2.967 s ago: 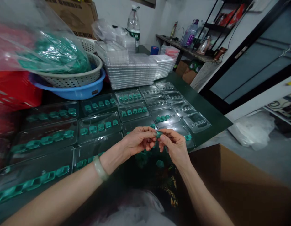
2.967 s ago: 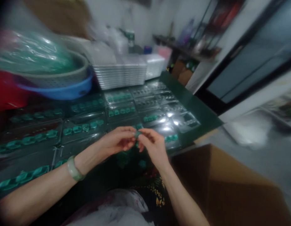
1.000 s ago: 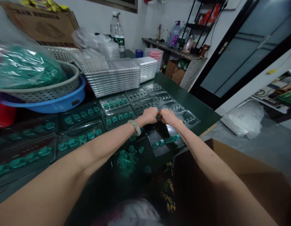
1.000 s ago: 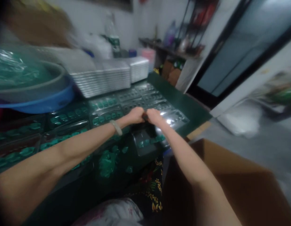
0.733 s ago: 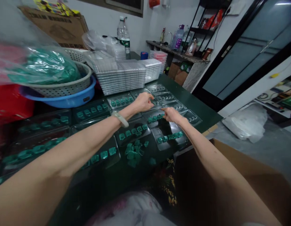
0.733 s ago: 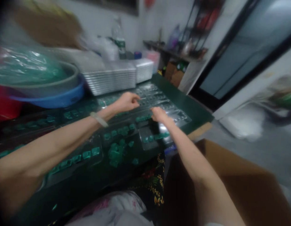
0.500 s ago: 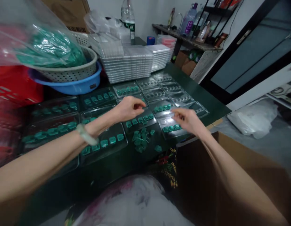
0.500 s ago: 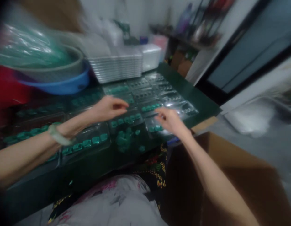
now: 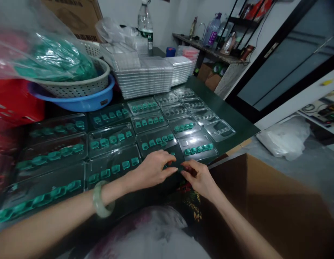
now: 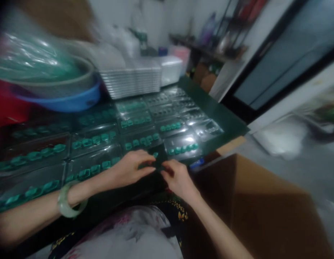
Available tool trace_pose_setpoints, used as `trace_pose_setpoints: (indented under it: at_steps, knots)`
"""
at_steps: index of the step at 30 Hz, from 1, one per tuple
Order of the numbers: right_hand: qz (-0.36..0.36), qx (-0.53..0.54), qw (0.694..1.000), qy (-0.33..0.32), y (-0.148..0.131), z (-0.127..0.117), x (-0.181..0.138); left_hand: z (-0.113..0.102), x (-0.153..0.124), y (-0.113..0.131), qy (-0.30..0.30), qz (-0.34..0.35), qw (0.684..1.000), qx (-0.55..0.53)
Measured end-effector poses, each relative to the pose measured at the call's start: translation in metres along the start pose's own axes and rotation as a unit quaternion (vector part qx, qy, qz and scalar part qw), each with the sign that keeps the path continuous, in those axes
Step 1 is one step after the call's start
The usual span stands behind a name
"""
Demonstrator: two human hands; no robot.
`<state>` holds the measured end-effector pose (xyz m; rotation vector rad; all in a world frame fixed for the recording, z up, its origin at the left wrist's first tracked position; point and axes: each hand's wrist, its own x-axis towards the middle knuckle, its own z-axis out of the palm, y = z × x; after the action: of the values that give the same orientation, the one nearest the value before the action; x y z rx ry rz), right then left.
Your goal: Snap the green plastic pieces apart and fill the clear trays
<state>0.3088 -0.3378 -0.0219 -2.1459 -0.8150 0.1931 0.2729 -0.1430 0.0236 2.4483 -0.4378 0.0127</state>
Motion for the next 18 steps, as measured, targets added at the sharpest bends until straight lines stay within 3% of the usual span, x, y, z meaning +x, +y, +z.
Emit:
trace_pose_setpoints:
  at_steps: [6, 13, 16, 18]
  knots:
    - [-0.018, 0.061, 0.996, 0.064, -0.023, -0.002, 0.004, 0.001, 0.006, 0.007, 0.001, -0.012, 0.994, -0.109]
    - [-0.031, 0.017, 0.995, 0.093, -0.037, -0.006, 0.012, -0.006, 0.011, 0.013, 0.024, -0.007, 0.996, -0.089]
    - [-0.037, 0.072, 0.993, 0.083, -0.036, -0.012, 0.014, -0.004, 0.015, 0.016, 0.051, -0.028, 0.993, -0.103]
    - [-0.045, 0.121, 0.99, 0.062, -0.032, -0.018, 0.017, -0.005, 0.019, 0.016, 0.016, -0.068, 0.982, -0.178]
